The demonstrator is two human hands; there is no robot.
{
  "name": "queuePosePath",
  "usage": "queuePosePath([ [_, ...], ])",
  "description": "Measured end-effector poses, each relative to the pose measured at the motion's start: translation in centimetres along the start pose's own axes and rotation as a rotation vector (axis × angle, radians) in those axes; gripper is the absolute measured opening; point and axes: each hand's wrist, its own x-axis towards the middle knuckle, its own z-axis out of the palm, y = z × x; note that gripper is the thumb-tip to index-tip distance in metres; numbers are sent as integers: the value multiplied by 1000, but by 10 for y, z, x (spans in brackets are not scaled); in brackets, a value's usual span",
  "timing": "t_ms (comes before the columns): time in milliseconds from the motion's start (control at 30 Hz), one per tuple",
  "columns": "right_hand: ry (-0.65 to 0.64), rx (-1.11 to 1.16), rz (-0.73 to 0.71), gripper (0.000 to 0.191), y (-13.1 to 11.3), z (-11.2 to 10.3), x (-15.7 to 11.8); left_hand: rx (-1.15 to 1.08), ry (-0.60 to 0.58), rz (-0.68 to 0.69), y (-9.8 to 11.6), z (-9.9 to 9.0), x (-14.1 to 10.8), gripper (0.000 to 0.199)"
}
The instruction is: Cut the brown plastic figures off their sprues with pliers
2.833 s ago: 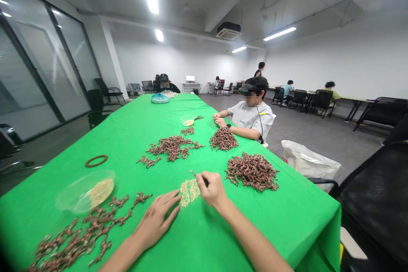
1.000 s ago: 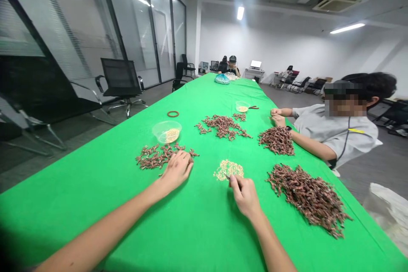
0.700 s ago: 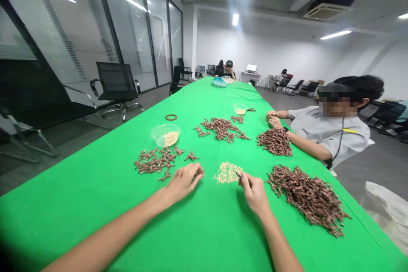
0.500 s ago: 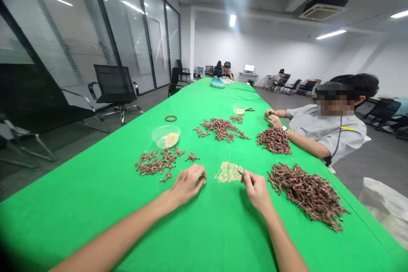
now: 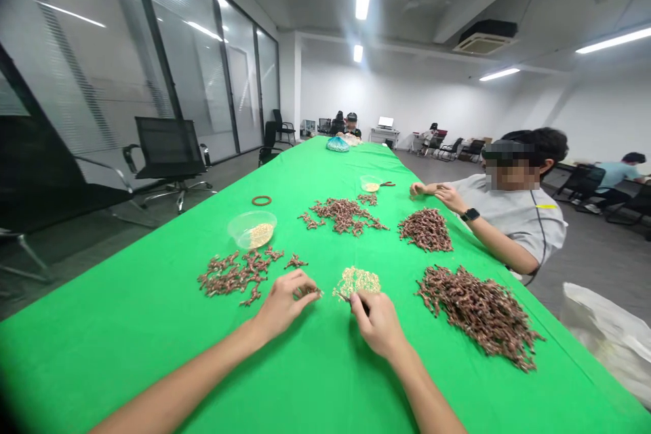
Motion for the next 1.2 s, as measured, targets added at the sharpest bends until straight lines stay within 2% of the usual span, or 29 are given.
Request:
queuePosePath([
  [233, 4, 36, -74, 34, -13, 8, 0, -224, 89, -159, -5, 7, 2, 23],
  [333, 37, 72, -109, 29, -16, 12, -5, -329, 77, -227, -12, 12, 2, 29],
  [433, 75, 117, -137, 51, -23, 15, -12, -433, 48, -289, -16, 14, 4, 32],
  [600, 57, 158, -179, 50, -30, 12, -12, -591, 36, -341, -16, 12, 22, 39],
  [700, 62, 145, -188, 46, -19, 4, -4, -662, 38, -379, -13, 16, 36, 41],
  [900, 13, 104, -184, 41, 17, -14, 8, -747, 2, -436, -4, 32, 46, 29],
  [1033, 1, 100, -172, 40, 30, -20, 1, -766, -49, -448, 1, 33, 43, 22],
  [1200, 18, 141, -162, 41, 34, -21, -10, -768, -117, -423, 2, 33, 39, 11],
])
